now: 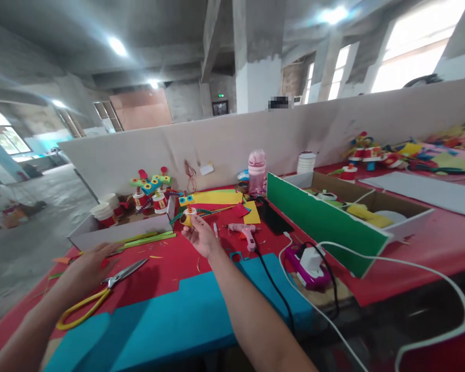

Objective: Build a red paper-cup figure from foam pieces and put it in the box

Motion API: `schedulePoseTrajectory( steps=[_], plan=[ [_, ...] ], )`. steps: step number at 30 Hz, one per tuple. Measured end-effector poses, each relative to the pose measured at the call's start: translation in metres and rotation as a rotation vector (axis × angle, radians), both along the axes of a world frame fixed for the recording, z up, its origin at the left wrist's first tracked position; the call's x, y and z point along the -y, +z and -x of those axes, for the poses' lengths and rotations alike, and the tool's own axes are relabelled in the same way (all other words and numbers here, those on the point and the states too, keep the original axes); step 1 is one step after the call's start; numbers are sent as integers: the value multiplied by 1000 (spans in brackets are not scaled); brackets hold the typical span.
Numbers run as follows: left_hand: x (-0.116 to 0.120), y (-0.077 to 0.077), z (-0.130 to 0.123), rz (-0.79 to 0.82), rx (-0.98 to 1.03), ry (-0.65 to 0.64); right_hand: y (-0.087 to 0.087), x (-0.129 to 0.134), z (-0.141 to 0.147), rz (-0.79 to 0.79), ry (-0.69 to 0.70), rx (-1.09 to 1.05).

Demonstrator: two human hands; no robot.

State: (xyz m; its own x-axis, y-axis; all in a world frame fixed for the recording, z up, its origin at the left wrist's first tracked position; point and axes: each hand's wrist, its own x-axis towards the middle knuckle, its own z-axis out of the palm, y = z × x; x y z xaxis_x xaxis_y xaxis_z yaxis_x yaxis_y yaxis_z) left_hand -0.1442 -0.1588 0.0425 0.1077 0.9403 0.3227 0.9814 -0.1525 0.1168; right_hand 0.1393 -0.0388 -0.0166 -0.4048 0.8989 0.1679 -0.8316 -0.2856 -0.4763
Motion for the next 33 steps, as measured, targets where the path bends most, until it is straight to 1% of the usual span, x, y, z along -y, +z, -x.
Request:
schedulePoseTrajectory(
  steps=[1, 2, 3, 4, 6, 8, 11, 12, 14, 16, 18, 19, 21, 23, 24, 25, 27, 29, 31, 33],
  plan=[
    [-12, 9, -25, -80, 95, -65, 0, 0, -1, -9, 20, -14],
    [-23, 14, -50, -178, 208, -104, 1, 0, -2, -19, 38, -25],
    [-34, 16, -73, -267, 316, -140, 1, 0, -3, -29, 49, -30],
    [-44, 15, -94, -321, 413, -176, 1, 0, -4, -38, 53, -29],
    [-58, 3, -124, -357, 582, -224, 1, 0, -5, -56, 47, -6],
    [-65, -18, -140, -332, 726, -300, 0, 0, -5, -78, 35, 36],
    [-65, -48, -147, -287, 866, -397, -3, 0, -2, -130, -4, 128],
    [-65, -54, -147, -269, 909, -435, -5, 0, -1, -153, -19, 174],
    [-65, -61, -147, -247, 1007, -498, -6, 0, 0, -217, -45, 294],
    [-68, -61, -146, -247, 1072, -516, -7, 1, 2, -287, -72, 414],
    [-71, -59, -143, -227, 1119, -480, -6, 2, 3, -337, -91, 476],
    [-73, -58, -142, -199, 1174, -459, -6, 2, 3, -345, -94, 482],
    [-75, -57, -138, -101, 1387, -439, -4, 2, 4, -333, -86, 474],
    [-75, -55, -135, 27, 1641, -462, -3, 3, 4, -291, -96, 463],
    [-75, -53, -133, 81, 1727, -481, -3, 3, 4, -265, -113, 455],
    [-75, -52, -132, 120, 1774, -495, -3, 3, 5, -237, -131, 438],
    [-73, -48, -128, 143, 1765, -499, -4, 2, 6, -168, -145, 376],
    [-72, -44, -124, 100, 1637, -474, -5, 1, 6, -84, -129, 314],
    [-72, -43, -117, 29, 1362, -432, -7, -2, 5, -3, -132, 296],
    [-74, -45, -109, -14, 985, -394, -10, -8, 2, 56, -192, 330]
  ],
)
